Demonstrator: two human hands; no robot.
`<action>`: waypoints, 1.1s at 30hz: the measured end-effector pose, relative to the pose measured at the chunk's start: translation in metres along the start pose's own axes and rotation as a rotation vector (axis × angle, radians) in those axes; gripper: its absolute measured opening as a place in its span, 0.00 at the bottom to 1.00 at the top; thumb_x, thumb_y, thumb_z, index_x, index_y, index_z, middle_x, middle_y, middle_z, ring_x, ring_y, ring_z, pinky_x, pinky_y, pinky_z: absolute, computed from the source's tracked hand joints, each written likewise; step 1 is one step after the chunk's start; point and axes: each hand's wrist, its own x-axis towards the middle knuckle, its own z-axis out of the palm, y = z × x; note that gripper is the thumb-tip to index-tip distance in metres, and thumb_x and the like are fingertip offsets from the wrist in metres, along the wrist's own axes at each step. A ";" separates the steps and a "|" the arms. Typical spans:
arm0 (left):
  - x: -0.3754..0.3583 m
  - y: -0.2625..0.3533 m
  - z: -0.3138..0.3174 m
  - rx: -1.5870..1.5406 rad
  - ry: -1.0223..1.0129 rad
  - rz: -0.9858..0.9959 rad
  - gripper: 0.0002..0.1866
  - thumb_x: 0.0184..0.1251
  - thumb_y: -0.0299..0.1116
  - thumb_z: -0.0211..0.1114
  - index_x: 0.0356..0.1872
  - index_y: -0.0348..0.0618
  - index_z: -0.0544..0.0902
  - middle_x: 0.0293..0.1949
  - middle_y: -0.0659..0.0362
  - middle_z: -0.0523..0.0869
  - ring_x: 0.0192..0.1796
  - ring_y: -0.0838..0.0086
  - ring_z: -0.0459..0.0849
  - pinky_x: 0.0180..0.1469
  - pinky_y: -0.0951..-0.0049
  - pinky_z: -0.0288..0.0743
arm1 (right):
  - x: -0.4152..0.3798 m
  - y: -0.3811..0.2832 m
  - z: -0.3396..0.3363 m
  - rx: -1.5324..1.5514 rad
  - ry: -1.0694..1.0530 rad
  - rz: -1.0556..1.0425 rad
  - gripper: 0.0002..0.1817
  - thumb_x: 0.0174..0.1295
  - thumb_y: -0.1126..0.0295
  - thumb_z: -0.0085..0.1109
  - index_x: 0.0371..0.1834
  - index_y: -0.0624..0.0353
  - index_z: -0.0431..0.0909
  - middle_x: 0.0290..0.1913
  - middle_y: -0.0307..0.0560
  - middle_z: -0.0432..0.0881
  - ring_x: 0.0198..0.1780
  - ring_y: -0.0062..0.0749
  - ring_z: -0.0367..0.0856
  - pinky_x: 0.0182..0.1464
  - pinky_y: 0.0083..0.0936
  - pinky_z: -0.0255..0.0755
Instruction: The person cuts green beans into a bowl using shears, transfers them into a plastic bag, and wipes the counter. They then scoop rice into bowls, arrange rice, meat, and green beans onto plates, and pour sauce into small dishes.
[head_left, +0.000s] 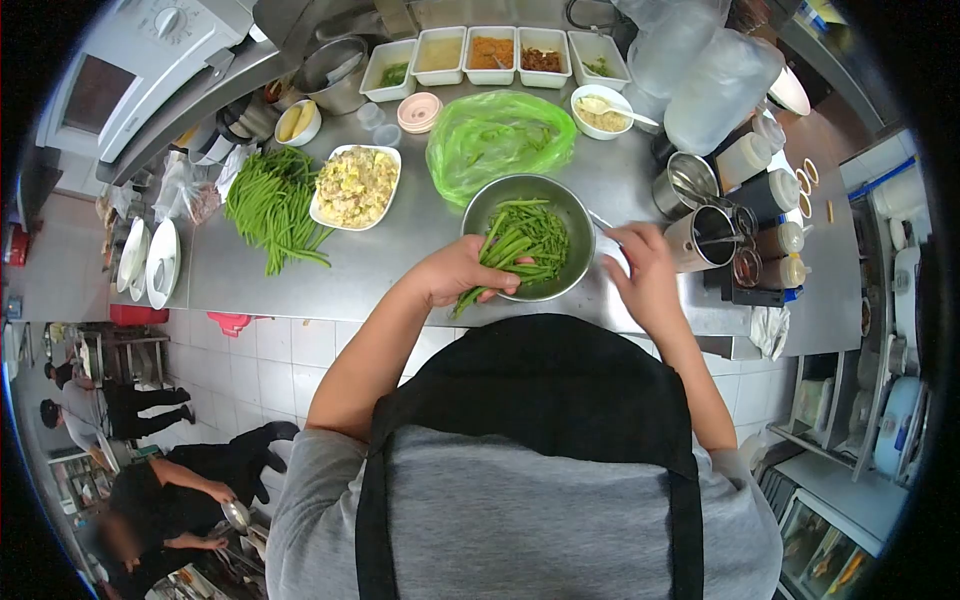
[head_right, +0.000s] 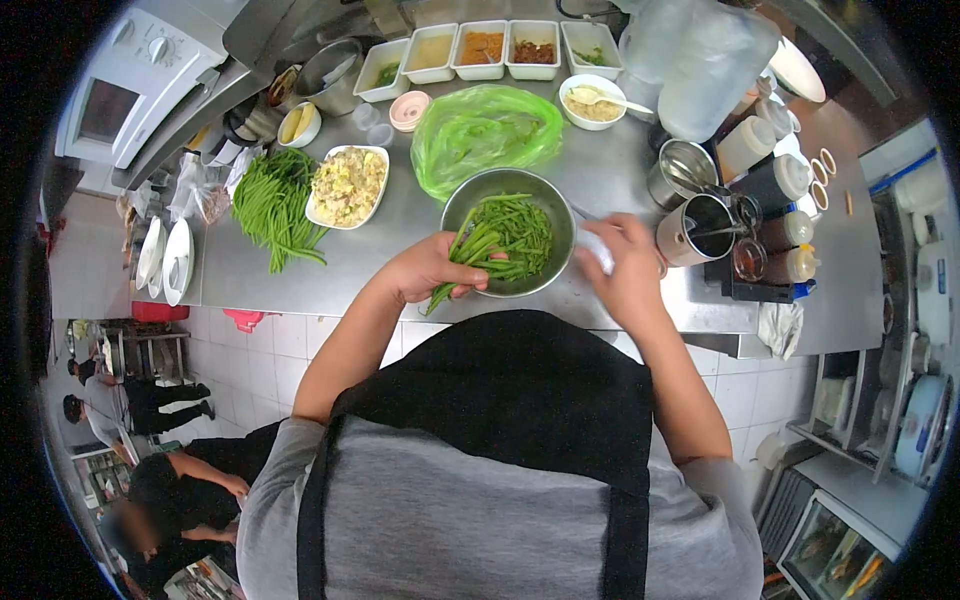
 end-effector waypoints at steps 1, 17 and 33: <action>0.000 0.000 0.002 0.023 0.001 0.008 0.21 0.53 0.26 0.69 0.50 0.37 0.77 0.27 0.59 0.80 0.20 0.82 0.72 0.24 0.83 0.65 | 0.013 -0.025 0.001 0.238 -0.070 0.041 0.16 0.48 0.76 0.64 0.43 0.58 0.79 0.43 0.54 0.75 0.38 0.46 0.78 0.40 0.31 0.74; -0.032 -0.015 -0.028 -0.232 0.200 0.312 0.13 0.56 0.23 0.64 0.44 0.38 0.75 0.33 0.59 0.79 0.35 0.76 0.76 0.40 0.77 0.70 | 0.076 -0.043 0.022 0.340 -0.191 -0.008 0.08 0.57 0.72 0.60 0.39 0.60 0.80 0.44 0.45 0.81 0.42 0.27 0.79 0.45 0.26 0.73; 0.030 0.022 0.047 0.199 0.667 0.883 0.13 0.55 0.20 0.65 0.41 0.38 0.72 0.35 0.59 0.80 0.38 0.77 0.78 0.43 0.76 0.73 | 0.062 -0.055 0.102 2.248 -0.202 0.737 0.21 0.71 0.58 0.33 0.51 0.60 0.73 0.48 0.42 0.78 0.49 0.28 0.76 0.55 0.26 0.68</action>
